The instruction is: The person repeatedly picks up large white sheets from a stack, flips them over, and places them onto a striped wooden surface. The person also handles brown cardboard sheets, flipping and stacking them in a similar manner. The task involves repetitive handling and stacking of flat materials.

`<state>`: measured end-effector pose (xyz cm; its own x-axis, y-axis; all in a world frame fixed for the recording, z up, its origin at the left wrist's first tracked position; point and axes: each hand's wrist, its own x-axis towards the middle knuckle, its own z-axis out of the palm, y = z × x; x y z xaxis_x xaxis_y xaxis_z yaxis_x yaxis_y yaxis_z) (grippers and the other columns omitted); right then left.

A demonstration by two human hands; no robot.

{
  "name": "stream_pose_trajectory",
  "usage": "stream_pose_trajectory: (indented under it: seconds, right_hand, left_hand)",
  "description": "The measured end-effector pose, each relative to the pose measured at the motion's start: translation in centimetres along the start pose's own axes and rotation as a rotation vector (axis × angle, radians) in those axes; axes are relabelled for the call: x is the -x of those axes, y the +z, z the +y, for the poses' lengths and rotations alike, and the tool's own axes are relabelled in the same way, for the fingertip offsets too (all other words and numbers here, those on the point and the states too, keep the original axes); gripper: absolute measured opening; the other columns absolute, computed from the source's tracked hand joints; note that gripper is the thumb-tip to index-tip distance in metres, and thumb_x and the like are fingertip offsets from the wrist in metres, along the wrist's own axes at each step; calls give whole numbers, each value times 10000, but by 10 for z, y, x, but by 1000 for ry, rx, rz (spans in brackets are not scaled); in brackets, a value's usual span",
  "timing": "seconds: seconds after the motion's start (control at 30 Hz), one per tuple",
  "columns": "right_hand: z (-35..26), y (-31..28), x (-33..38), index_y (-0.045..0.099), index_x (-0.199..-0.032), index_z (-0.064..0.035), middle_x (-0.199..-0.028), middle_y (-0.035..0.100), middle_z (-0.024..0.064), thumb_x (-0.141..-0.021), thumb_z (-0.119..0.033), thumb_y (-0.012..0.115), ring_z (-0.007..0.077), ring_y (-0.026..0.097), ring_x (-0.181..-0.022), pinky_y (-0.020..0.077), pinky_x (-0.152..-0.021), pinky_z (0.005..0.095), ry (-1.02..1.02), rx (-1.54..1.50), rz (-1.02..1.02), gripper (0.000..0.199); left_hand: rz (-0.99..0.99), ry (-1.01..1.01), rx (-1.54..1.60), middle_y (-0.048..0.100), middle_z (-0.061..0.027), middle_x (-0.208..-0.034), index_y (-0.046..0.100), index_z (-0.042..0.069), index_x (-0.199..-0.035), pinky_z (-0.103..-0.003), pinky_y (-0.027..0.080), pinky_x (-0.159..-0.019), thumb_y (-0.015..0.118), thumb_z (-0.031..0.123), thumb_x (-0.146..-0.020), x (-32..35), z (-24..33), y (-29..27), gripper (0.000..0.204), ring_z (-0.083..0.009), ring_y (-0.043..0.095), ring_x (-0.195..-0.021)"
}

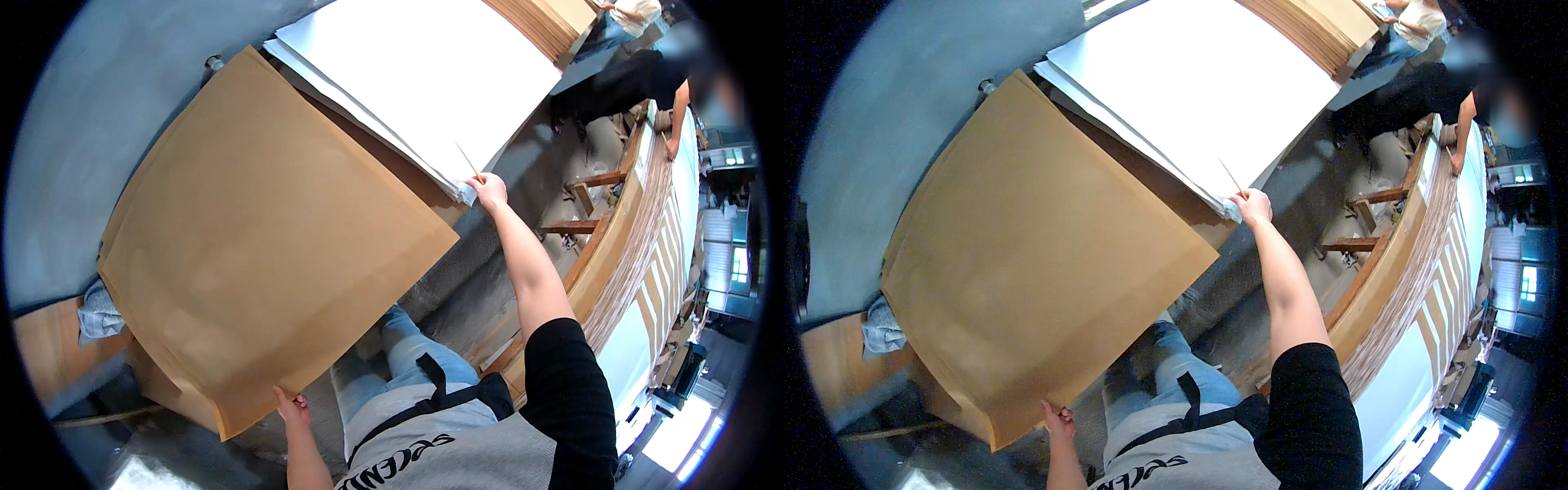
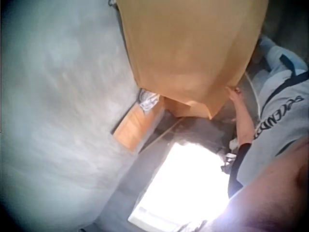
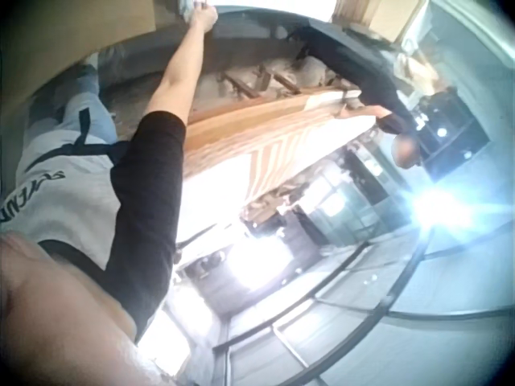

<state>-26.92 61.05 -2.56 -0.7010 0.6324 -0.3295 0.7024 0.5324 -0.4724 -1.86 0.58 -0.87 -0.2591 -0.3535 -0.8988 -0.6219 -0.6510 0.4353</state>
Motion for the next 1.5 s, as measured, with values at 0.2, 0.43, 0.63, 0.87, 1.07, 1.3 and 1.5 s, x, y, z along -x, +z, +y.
stream_pose_trajectory:
  seconds: [0.2, 0.43, 0.63, 0.87, 1.07, 1.3, 1.5]
  right_hand:
    - [-1, -10, -15, 649, -752, -56, -649, 603, 41, -684, -251, 658, 94, 552, -636, 418, -626, 246, 88, -162, -46, 207]
    - [-33, -3, -4, 591, -840, -44, -901, 578, 160, -784, -211, 455, 298, 546, -870, 434, -734, 390, -148, 297, 155, 223]
    - [-24, -13, -55, 454, -706, -61, -507, 374, 21, -801, -146, 369, 148, 370, -401, 291, -351, 271, 439, -811, 109, 154]
    - [-118, -78, 22, 460, -774, -62, -611, 428, -16, -864, -213, 416, 93, 385, -459, 326, -397, 220, -61, -1291, -699, 181]
    - [-268, 6, 284, 424, -733, -161, -569, 331, -64, -869, -262, 425, 32, 309, -463, 215, -374, 179, -60, -998, -499, 170]
    - [-257, 176, 434, 471, -915, -42, -712, 525, 46, -871, -265, 414, 179, 517, -622, 404, -507, 293, -627, -361, -1116, 234]
    - [-233, 245, 517, 468, -862, -13, -732, 561, 190, -863, -289, 395, 371, 545, -724, 416, -601, 426, -1003, -120, -1113, 286]
  left_hand:
    - [-58, -26, -4, 469, -11, -624, 464, 103, -909, -207, 283, -342, 430, 462, -831, -12, -3, -10, 369, -101, 388, -405]
    - [2, 69, 18, 463, -15, -610, 459, 100, -883, -212, 281, -340, 460, 450, -821, 8, -3, 6, 356, -103, 389, -402]
    - [18, 85, 65, 468, -36, -591, 460, 68, -857, -235, 268, -314, 450, 413, -840, 5, -8, 9, 345, -130, 393, -380]
    - [34, 147, 131, 487, -61, -581, 470, 67, -788, -264, 280, -278, 461, 384, -840, 7, -11, 13, 321, -151, 407, -338]
    - [-31, 128, 206, 497, -57, -585, 400, 120, -975, -269, 318, -284, 441, 418, -838, 15, -23, 14, 331, -155, 432, -345]
    - [-55, 46, 311, 496, -55, -579, 424, 114, -971, -264, 333, -296, 440, 437, -831, 25, -37, 26, 352, -156, 437, -351]
    - [-231, 104, 309, 487, -22, -594, 439, 138, -911, -250, 329, -314, 453, 391, -831, 10, -54, 16, 267, -140, 454, -402]
